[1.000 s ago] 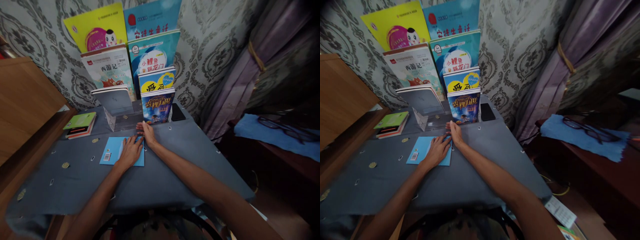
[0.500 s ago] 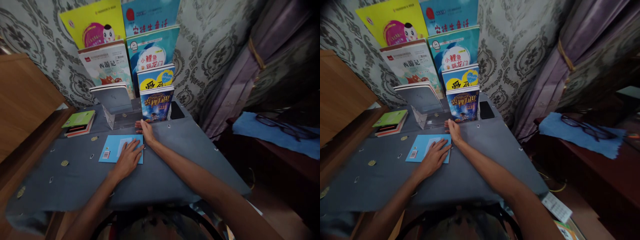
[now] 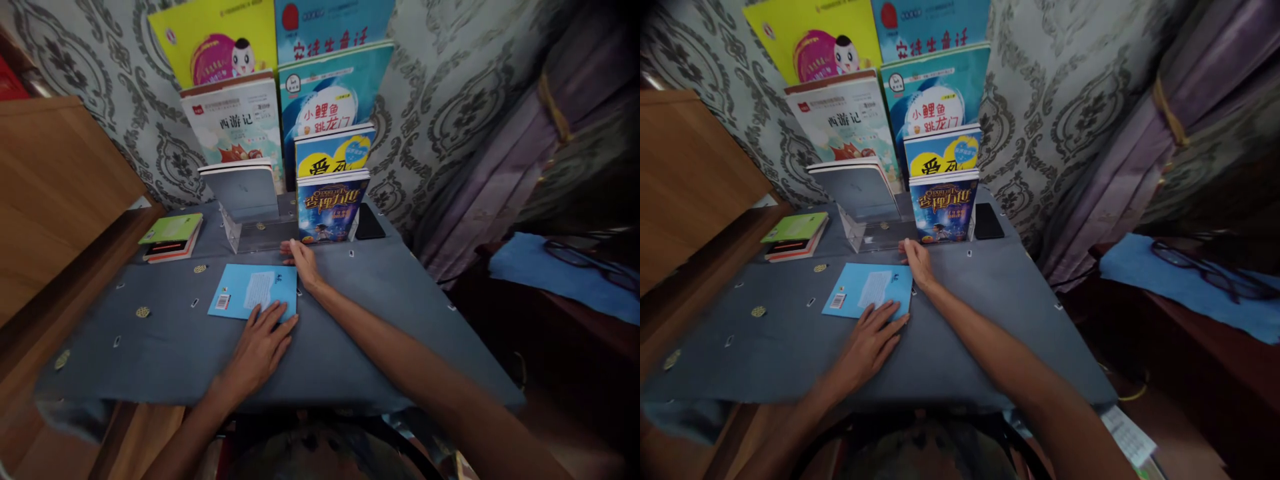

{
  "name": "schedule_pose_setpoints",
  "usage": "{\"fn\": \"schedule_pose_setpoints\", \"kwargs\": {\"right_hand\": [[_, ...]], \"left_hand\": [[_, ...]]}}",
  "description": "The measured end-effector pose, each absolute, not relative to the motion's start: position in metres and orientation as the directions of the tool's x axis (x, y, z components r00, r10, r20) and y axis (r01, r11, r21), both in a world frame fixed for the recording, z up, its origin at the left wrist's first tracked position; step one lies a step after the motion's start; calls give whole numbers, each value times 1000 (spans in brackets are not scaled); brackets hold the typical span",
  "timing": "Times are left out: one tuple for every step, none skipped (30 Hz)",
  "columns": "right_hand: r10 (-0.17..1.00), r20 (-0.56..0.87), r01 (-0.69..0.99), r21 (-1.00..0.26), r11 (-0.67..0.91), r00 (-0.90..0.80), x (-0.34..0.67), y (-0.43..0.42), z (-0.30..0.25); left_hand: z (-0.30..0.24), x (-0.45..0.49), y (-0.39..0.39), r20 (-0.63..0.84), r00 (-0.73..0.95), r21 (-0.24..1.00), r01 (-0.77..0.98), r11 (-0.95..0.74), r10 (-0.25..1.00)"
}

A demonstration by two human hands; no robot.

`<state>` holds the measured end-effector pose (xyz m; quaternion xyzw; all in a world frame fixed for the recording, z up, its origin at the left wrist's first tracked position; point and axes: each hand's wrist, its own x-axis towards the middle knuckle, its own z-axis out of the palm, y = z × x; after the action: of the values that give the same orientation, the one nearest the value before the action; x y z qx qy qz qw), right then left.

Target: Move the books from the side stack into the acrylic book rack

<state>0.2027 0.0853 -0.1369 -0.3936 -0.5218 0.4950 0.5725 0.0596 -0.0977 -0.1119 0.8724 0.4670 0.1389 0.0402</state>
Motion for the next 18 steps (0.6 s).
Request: {"fn": "schedule_pose_setpoints", "kwargs": {"right_hand": [[974, 224, -145, -966, 216, -43, 203, 84, -136], [969, 240, -133, -964, 231, -52, 203, 83, -136], [965, 254, -119, -962, 246, -61, 202, 82, -136], [961, 268, -101, -960, 260, -69, 202, 82, -136], [957, 280, -80, -958, 274, -75, 202, 81, -136], [953, 291, -56, -956, 287, -81, 202, 81, -136], [949, 303, -29, -953, 302, -87, 202, 81, -137], [944, 316, 1, -948, 318, -95, 202, 81, -137], [938, 331, 36, -941, 336, -107, 202, 80, -137], [930, 348, 72, -931, 357, -121, 202, 80, -136], [920, 367, 111, -917, 383, -137, 202, 79, -136], [908, 389, 152, -899, 411, -156, 202, 77, -135], [894, 411, 191, -877, 441, -178, 202, 75, -134], [878, 433, 225, -852, 473, -204, 203, 73, -132], [862, 452, 253, -828, 501, -230, 203, 71, -131], [848, 464, 274, -806, 525, -258, 203, 69, -129], [836, 469, 293, -788, 542, -285, 203, 67, -128], [827, 469, 311, -772, 554, -309, 203, 66, -127]], "left_hand": [[-112, 57, -99, 201, 526, 193, 806, -560, 826], [-113, 54, -101, 196, 526, 187, 808, -558, 828], [-113, 50, -102, 192, 523, 183, 812, -554, 831], [-114, 44, -102, 188, 515, 179, 819, -545, 836], [-114, 37, -102, 186, 501, 174, 830, -531, 845], [-115, 29, -99, 186, 482, 169, 843, -511, 856], [-116, 20, -96, 185, 458, 165, 858, -486, 870], [-116, 10, -90, 188, 429, 159, 874, -458, 884], [-116, 0, -82, 189, 397, 155, 891, -426, 898], [-116, -9, -73, 187, 365, 150, 907, -393, 912], [-116, -19, -63, 180, 330, 144, 923, -356, 927], [-115, -27, -53, 173, 298, 137, 937, -322, 939], [-114, -34, -43, 173, 261, 132, 949, -285, 950], [-113, -40, -34, 170, 227, 131, 959, -250, 959], [-113, -44, -27, 170, 195, 130, 967, -218, 966], [-112, -47, -22, 172, 172, 130, 972, -195, 970], [-112, -49, -20, 174, 156, 129, 975, -180, 972], [-112, -50, -21, 180, 147, 128, 977, -172, 973]]}}
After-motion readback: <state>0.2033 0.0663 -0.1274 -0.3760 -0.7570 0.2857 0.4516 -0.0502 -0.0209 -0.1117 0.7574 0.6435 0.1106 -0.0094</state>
